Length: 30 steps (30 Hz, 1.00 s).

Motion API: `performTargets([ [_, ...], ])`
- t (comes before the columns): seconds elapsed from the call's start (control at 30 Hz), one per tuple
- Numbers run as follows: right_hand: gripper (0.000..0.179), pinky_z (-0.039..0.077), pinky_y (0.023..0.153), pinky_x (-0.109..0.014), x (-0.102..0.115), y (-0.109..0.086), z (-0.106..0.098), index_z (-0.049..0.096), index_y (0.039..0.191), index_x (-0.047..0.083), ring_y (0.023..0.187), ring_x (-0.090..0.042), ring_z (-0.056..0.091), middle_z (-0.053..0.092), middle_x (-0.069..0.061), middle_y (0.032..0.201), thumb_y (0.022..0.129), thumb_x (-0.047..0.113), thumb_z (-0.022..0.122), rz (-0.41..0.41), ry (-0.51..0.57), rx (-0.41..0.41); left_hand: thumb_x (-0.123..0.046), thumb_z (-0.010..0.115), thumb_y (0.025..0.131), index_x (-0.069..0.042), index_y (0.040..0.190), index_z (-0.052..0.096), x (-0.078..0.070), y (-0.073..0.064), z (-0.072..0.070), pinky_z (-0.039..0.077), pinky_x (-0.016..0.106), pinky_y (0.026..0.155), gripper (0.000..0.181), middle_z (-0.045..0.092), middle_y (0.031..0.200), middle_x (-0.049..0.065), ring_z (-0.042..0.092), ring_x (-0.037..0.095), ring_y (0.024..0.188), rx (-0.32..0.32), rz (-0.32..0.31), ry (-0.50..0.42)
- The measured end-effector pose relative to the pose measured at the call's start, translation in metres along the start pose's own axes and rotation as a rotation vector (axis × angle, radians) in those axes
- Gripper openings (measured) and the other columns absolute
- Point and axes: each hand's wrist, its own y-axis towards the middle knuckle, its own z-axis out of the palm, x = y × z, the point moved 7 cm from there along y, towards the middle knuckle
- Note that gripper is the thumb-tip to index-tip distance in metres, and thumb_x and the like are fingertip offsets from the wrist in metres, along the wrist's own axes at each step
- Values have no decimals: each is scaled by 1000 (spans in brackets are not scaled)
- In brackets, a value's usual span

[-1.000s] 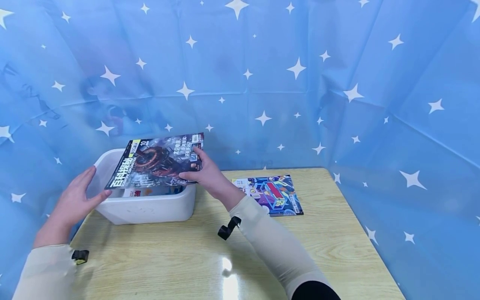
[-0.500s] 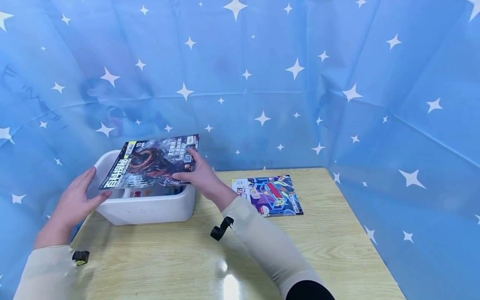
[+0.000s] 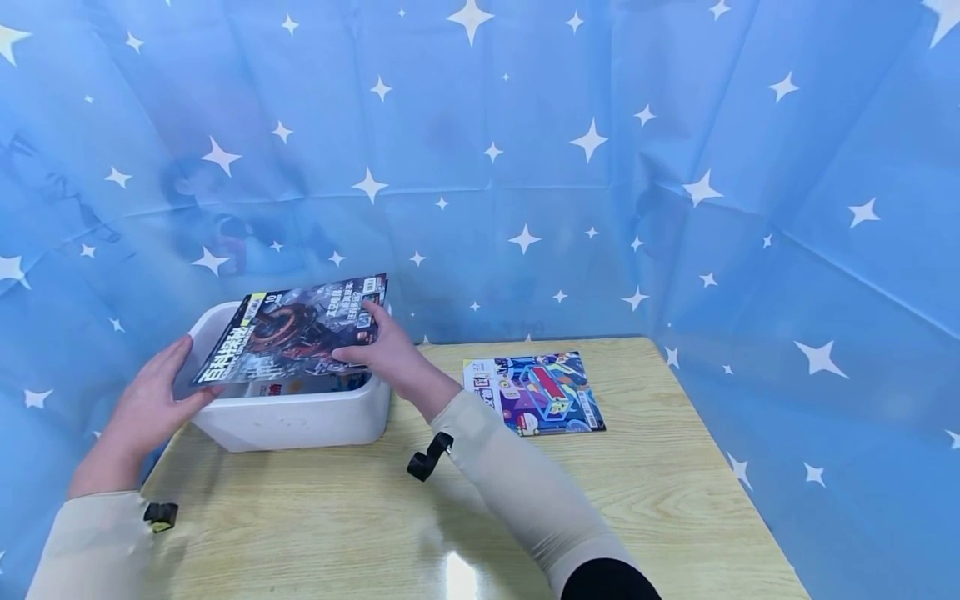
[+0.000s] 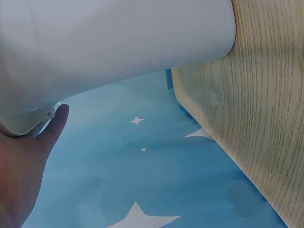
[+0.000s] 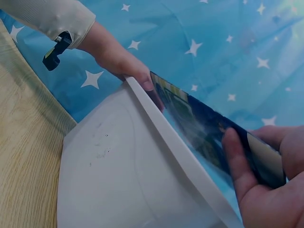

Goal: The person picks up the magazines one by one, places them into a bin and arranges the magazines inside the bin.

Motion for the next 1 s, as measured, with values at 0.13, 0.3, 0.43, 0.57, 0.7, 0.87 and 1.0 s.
performTargets([
  [0.13,104,32,131,-61,-1,2,4,32,175,34,168,-35,20,20,-5,185,93,11,91,15,-12,-2,-48,75,102,5,173,18,2,0,2,26,86,119,105,19,177,35,18,59,162,10,-14,7],
  [0.3,103,35,130,-60,1,6,8,32,176,33,167,-35,24,23,-6,183,93,12,91,17,-26,-10,-50,74,103,4,174,16,5,0,3,25,86,119,107,18,178,35,17,60,162,17,-30,13],
  [0.43,103,35,130,-58,3,7,12,32,176,32,167,-35,26,27,-9,182,93,13,91,18,-44,-20,-53,74,103,4,174,16,4,0,2,26,86,118,108,17,178,35,17,60,162,22,-32,11],
  [0.57,101,36,129,-59,3,7,16,32,176,33,166,-35,28,27,-8,182,95,14,90,32,-54,-23,-53,74,103,4,174,15,4,-1,2,25,86,118,108,15,178,35,16,60,162,26,-29,7],
  [0.7,100,37,129,-58,4,8,20,32,176,32,166,-35,28,26,-7,183,95,15,90,34,-59,-28,-54,74,103,4,174,15,4,-1,2,24,86,118,109,15,178,35,16,60,162,28,-28,8],
  [0.87,101,40,127,-57,6,9,23,33,175,31,164,-36,33,28,-7,182,94,13,91,25,-60,-35,-55,74,102,3,174,15,4,0,1,24,87,118,110,15,178,35,17,61,162,24,-28,0],
  [1.0,102,41,126,-57,7,9,26,33,175,31,160,-37,38,29,-7,182,94,14,91,23,-69,-32,-55,74,102,3,174,15,3,0,1,24,87,117,110,15,178,35,16,61,162,28,-29,1],
])
